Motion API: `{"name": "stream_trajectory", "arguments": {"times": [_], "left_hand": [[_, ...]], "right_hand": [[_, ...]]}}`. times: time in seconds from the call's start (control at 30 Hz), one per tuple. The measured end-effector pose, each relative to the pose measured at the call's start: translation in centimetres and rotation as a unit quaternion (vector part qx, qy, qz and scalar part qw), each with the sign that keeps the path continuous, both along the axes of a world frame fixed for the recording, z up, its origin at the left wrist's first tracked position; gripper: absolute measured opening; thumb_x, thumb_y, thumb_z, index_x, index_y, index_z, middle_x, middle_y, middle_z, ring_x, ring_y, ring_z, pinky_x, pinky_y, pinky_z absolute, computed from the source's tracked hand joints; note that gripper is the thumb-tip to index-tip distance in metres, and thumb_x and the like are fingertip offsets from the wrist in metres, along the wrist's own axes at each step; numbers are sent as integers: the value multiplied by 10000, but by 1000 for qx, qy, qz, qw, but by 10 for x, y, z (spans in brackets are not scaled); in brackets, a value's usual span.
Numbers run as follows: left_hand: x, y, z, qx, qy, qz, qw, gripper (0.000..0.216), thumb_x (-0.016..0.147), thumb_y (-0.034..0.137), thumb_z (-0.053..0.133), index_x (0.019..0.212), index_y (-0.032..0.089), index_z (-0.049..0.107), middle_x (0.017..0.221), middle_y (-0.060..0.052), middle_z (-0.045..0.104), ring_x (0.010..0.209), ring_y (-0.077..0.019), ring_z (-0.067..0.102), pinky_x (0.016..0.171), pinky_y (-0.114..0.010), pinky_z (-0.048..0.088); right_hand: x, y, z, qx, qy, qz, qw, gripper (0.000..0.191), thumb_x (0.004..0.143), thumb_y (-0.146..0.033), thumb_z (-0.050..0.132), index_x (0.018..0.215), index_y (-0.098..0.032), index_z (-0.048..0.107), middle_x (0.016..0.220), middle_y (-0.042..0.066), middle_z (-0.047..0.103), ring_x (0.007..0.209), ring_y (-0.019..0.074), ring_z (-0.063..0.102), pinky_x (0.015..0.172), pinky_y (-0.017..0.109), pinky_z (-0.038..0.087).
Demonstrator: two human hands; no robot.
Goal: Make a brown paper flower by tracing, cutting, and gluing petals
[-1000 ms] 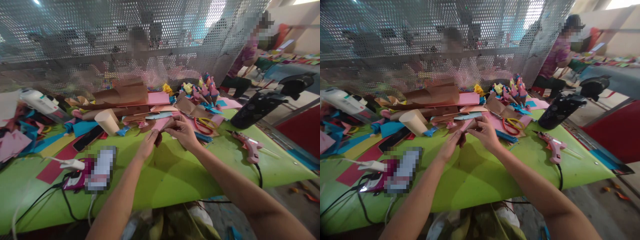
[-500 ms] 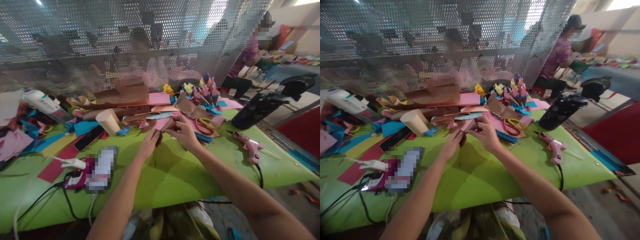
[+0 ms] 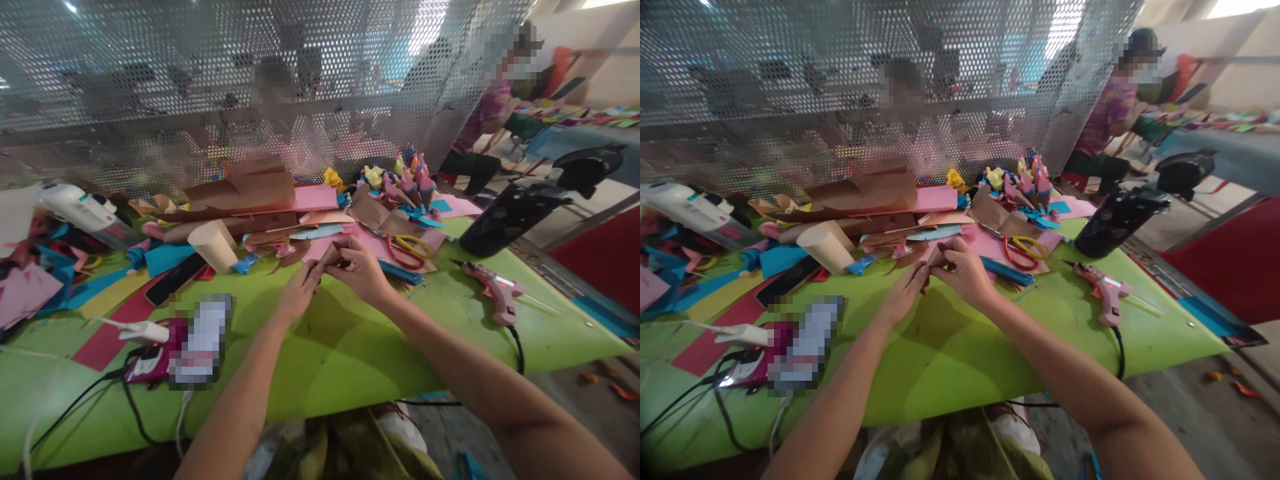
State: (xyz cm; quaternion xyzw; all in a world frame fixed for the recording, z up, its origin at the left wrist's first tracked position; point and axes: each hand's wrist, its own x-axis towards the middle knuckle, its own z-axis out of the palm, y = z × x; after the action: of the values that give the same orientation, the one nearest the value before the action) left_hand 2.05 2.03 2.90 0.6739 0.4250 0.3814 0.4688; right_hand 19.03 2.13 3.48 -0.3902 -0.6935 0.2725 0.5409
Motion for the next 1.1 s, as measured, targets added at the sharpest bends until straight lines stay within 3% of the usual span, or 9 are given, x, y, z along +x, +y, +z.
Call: {"name": "stream_trajectory", "arguments": {"times": [0.17,0.4,0.57,0.8,0.93,1.1], "left_hand": [[1,-1,4,-14,-17,6,1000,497,874,709,506,786,221,537,660,29,455,620,-141,466,576,-268,410],[-4,1,9,-54,-71,-9,996,533,834,736,557,749,210,565,627,29,413,596,-132,411,568,-271,420],[-5,3,4,-97,-104,-29,989,570,798,752,596,828,184,633,627,41,405,580,-114,373,577,-268,419],[-7,3,4,-118,-110,-38,986,571,822,731,580,915,175,668,622,50,389,565,-108,333,610,-278,410],[-8,2,8,-61,-42,-11,997,533,891,698,488,928,192,650,654,25,471,600,-128,403,623,-276,388],[-6,3,11,71,77,16,994,318,912,512,542,936,205,619,780,-7,586,760,-176,532,722,-294,414]], "right_hand": [[2,1,2,-16,3,17,1000,315,847,-510,715,734,-216,717,896,64,580,844,202,607,715,350,578],[8,0,7,38,-10,-40,998,219,839,-420,748,786,-218,683,1083,95,611,975,220,606,733,341,566],[11,2,8,66,-12,-40,997,208,853,-384,741,751,-213,681,1089,86,627,957,207,612,698,324,553],[10,2,10,51,-10,-33,998,185,852,-334,731,733,-208,669,1081,83,634,918,198,611,684,319,534],[15,3,13,36,1,-53,998,133,822,-278,743,739,-205,668,1041,78,645,971,211,617,780,345,539],[17,5,11,5,29,-53,998,85,797,-253,742,750,-212,684,1052,73,652,1003,217,619,862,370,525]]}}
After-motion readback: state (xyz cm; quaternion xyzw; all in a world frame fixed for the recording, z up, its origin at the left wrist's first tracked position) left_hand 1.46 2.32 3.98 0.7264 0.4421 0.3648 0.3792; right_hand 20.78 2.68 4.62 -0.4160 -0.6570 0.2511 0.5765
